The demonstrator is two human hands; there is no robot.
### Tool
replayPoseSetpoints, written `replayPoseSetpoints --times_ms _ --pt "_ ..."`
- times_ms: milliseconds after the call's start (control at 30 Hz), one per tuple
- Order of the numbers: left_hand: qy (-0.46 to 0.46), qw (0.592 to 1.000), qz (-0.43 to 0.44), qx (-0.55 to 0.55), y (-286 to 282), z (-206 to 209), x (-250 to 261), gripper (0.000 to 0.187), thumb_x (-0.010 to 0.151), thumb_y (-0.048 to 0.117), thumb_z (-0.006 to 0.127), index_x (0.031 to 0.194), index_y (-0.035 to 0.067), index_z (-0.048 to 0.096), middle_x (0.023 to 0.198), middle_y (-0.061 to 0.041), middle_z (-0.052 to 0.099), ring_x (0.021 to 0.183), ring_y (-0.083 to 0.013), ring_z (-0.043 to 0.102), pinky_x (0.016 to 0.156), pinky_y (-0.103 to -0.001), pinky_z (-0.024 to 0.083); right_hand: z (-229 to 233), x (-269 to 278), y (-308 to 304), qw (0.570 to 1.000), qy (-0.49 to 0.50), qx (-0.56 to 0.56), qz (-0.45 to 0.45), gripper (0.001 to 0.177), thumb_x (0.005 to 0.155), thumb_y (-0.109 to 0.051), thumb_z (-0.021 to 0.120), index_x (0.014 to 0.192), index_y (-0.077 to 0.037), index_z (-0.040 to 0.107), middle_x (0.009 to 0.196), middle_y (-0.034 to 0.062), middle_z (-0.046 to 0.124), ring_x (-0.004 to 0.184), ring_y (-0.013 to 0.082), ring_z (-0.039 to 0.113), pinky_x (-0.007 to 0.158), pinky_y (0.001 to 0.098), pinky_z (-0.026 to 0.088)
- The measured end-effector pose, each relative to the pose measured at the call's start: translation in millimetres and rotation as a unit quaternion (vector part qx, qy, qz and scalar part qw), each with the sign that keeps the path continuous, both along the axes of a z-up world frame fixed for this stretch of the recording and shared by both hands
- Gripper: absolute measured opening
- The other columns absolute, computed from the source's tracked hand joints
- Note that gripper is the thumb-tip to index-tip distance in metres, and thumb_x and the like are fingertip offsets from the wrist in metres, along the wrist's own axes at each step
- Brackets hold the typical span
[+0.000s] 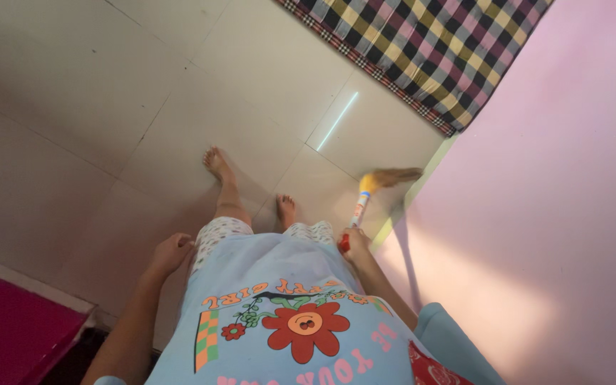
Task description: The person sweeps the floor using a broom, moving dirt from under a desk, around a portable cooler, and along the walls.
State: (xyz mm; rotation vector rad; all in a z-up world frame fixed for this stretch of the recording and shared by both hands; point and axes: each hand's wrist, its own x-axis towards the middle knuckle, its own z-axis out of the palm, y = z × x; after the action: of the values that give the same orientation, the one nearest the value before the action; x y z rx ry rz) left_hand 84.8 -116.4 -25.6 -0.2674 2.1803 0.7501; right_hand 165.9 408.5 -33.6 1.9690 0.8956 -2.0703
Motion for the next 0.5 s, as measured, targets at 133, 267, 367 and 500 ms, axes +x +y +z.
replayPoseSetpoints --times_ms 133,267,367,500 --pt "0.005 1.0 -0.001 -0.026 -24.2 4.3 -31.5 0.042 0.092 0.035 0.068 0.127 0.01 0.07 0.119 -0.015 0.075 0.111 -0.0312 0.072 0.095 -0.04 0.054 -25.8 -60.4 -79.5 0.967 0.001 0.099 0.237 0.033 0.077 0.009 0.064 0.105 -0.003 0.051 0.067 0.0168 0.057 0.046 0.0272 0.055 0.038 0.0412 0.043" --pt "0.035 0.998 0.053 0.001 -55.8 8.3 -55.2 0.042 0.095 0.033 0.068 0.128 0.007 0.068 0.119 -0.016 0.074 0.109 -0.0301 0.071 0.093 -0.041 0.054 -37.0 -149.4 -166.9 0.958 0.057 0.043 0.276 0.045 0.079 0.006 0.063 0.122 -0.004 0.052 0.068 0.0085 0.061 0.048 0.0198 0.059 0.037 0.0369 0.045" --pt "0.012 0.993 0.119 -0.006 -78.9 14.0 -62.2 0.042 0.095 0.032 0.067 0.129 0.008 0.067 0.121 -0.014 0.073 0.108 -0.0291 0.07 0.092 -0.042 0.053 -37.0 -240.3 -226.0 0.944 0.038 0.056 0.322 0.061 0.076 0.006 0.065 0.131 -0.016 0.05 0.064 0.0092 0.057 0.046 0.0202 0.054 0.037 0.037 0.043" --pt "0.011 0.986 0.165 -0.01 -114.5 23.8 -52.4 0.044 0.096 0.033 0.065 0.132 0.006 0.066 0.12 -0.015 0.074 0.106 -0.0293 0.072 0.091 -0.041 0.055 -49.1 -374.8 -276.5 0.914 0.081 0.111 0.382 0.046 0.07 0.006 0.069 0.113 -0.008 0.062 0.066 0.008 0.06 0.049 0.0187 0.059 0.038 0.0381 0.049"
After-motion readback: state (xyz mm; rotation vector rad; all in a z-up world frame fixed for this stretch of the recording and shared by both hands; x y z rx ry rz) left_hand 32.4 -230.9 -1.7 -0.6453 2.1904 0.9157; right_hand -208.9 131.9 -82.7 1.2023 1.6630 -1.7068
